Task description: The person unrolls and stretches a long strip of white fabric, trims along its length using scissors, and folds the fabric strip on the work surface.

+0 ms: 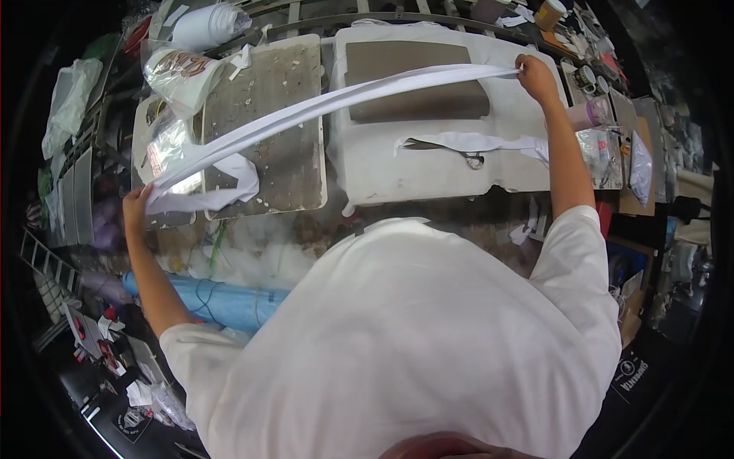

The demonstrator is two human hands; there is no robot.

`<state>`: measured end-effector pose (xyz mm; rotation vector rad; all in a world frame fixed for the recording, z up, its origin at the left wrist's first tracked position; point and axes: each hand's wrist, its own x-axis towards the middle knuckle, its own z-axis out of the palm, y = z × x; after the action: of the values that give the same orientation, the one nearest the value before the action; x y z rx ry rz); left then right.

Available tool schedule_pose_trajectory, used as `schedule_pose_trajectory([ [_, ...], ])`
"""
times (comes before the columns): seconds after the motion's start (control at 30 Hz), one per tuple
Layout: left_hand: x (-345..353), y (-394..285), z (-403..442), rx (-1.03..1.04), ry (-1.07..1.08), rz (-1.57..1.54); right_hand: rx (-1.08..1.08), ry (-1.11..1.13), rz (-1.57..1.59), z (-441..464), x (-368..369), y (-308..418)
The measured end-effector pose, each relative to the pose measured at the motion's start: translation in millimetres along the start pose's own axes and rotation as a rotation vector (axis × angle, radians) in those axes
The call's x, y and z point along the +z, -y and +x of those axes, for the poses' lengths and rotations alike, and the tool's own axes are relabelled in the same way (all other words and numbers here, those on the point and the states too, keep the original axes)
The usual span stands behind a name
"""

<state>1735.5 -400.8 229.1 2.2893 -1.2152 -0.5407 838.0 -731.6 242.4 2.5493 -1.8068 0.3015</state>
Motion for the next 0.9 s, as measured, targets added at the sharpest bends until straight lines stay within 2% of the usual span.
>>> schedule_pose_trajectory([
  [0.03,2,5,8,0.005,0.03,0.089,0.018,-0.13,-0.008,-4,6,3],
  [0.13,36,25,23,-0.029,0.148,0.166,0.087,-0.217,-0.042,-24,30,-3],
  [0.2,64,40,36,-0.039,0.188,0.238,0.167,-0.13,-0.046,-43,55,-12],
  [0.23,77,48,37,-0.045,0.117,0.284,0.231,-0.04,-0.042,-53,62,-11],
  [0.3,84,61,42,-0.049,0.049,0.336,0.201,-0.027,-0.004,-73,75,0],
  [0.37,81,71,50,0.069,-0.195,0.59,0.137,0.134,0.107,-84,80,23],
  [0.43,50,95,84,-0.174,-0.23,0.658,0.18,0.171,0.168,-87,82,45],
  [0.47,33,97,86,-0.212,-0.335,0.633,0.136,0.153,0.195,-86,84,51],
  [0.5,9,86,85,-0.251,-0.445,0.604,0.089,0.132,0.222,-82,86,58],
  [0.57,-12,15,51,-0.41,-0.672,0.571,0.038,0.125,0.236,-81,86,82],
  [0.67,-17,0,54,-0.444,-0.722,0.519,-0.092,0.139,0.351,-89,76,133],
  [0.7,-2,27,71,-0.376,-0.681,0.418,-0.146,0.184,0.401,-91,79,144],
  [0.77,71,31,61,0.098,-0.179,0.938,-0.234,0.233,0.468,-92,87,151],
  [0.8,131,65,61,0.845,-0.291,0.763,-0.249,0.283,0.473,-93,92,149],
  [0.83,229,85,62,0.651,-0.129,0.446,-0.27,0.335,0.476,-92,97,146],
  [0.87,262,-7,-11,0.483,0.121,0.208,-0.293,0.371,0.434,-91,101,140],
  [0.9,291,-128,-99,0.265,0.308,-0.011,-0.339,0.381,0.447,-92,101,137],
])
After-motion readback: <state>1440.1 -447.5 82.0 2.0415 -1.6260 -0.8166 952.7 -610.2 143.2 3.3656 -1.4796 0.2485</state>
